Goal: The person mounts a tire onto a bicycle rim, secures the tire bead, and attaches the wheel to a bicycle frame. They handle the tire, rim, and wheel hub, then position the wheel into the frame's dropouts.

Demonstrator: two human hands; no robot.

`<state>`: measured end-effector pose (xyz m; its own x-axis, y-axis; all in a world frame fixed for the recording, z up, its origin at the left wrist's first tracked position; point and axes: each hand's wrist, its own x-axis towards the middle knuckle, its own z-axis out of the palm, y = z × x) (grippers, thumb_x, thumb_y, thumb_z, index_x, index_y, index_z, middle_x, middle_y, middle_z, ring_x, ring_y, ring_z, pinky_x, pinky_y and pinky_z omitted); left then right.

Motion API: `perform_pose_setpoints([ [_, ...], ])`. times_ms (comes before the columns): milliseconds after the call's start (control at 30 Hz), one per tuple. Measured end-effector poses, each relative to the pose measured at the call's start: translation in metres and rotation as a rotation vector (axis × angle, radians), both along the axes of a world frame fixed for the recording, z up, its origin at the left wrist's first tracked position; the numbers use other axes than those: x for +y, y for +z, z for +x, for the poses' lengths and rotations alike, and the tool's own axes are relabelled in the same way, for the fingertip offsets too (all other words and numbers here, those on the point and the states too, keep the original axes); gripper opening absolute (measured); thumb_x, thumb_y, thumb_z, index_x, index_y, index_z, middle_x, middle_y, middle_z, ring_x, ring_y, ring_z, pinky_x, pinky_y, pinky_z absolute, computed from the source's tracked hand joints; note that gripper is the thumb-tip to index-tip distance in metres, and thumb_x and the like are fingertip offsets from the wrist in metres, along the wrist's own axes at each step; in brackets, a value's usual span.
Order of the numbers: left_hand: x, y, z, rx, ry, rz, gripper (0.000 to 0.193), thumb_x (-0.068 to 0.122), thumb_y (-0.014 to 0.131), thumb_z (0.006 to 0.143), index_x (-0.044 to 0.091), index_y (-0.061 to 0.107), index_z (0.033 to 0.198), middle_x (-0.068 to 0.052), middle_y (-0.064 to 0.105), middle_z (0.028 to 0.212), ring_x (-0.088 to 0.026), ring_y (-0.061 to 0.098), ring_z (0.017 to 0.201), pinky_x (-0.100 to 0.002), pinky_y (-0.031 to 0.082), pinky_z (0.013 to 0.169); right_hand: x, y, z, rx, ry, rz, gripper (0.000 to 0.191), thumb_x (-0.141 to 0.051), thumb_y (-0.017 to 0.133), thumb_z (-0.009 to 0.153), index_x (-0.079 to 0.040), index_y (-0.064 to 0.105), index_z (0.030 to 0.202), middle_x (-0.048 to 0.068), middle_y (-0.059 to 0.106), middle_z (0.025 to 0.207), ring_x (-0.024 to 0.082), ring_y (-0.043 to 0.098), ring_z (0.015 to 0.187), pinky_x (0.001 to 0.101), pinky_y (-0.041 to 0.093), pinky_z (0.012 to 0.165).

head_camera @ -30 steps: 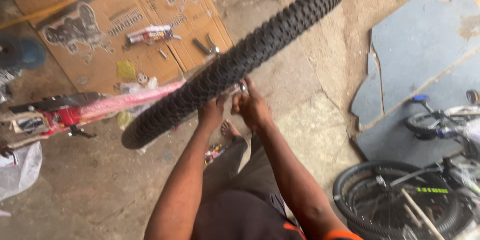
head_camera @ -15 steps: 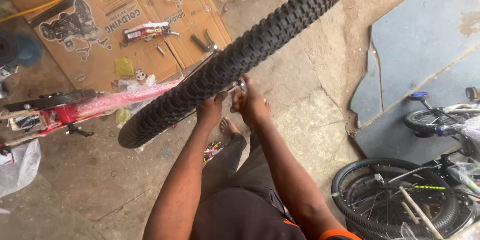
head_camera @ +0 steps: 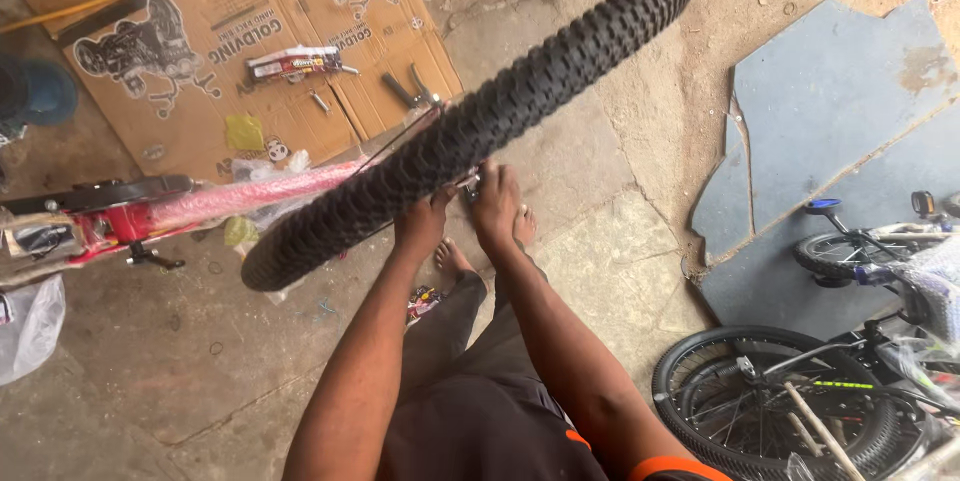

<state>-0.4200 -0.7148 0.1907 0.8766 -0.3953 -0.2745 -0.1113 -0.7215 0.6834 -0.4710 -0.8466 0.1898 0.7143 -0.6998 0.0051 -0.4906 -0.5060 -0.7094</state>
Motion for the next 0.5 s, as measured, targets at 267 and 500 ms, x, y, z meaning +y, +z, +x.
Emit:
perform_pose_setpoints([
  [267,-0.006,0.024,0.003,-0.082,0.025,-0.063,0.052,0.050,0.057,0.097,0.006,0.075,0.117,-0.026,0.071,0.111,-0.048,0.064,0.105,-0.053,0.044,0.092,-0.016,0.050,0.000,-0.083,-0.087,0.386,0.033,-0.030,0.049,0.109,0.000,0.062,0.102,0.020,0.069,0.095,0.034,0.067,0.088,0.0471,0.051,0.081],
  [500,0.030,0.060,-0.019,-0.090,0.092,0.288,0.036,0.030,0.069,0.092,0.010,0.073,0.122,-0.016,0.067,0.125,-0.035,0.060,0.123,-0.051,0.043,0.109,0.010,0.056,0.008,0.041,-0.085,0.337,0.029,-0.026,0.046,0.105,-0.004,0.061,0.117,0.018,0.068,0.097,0.033,0.065,0.086,0.0486,0.049,0.079],
])
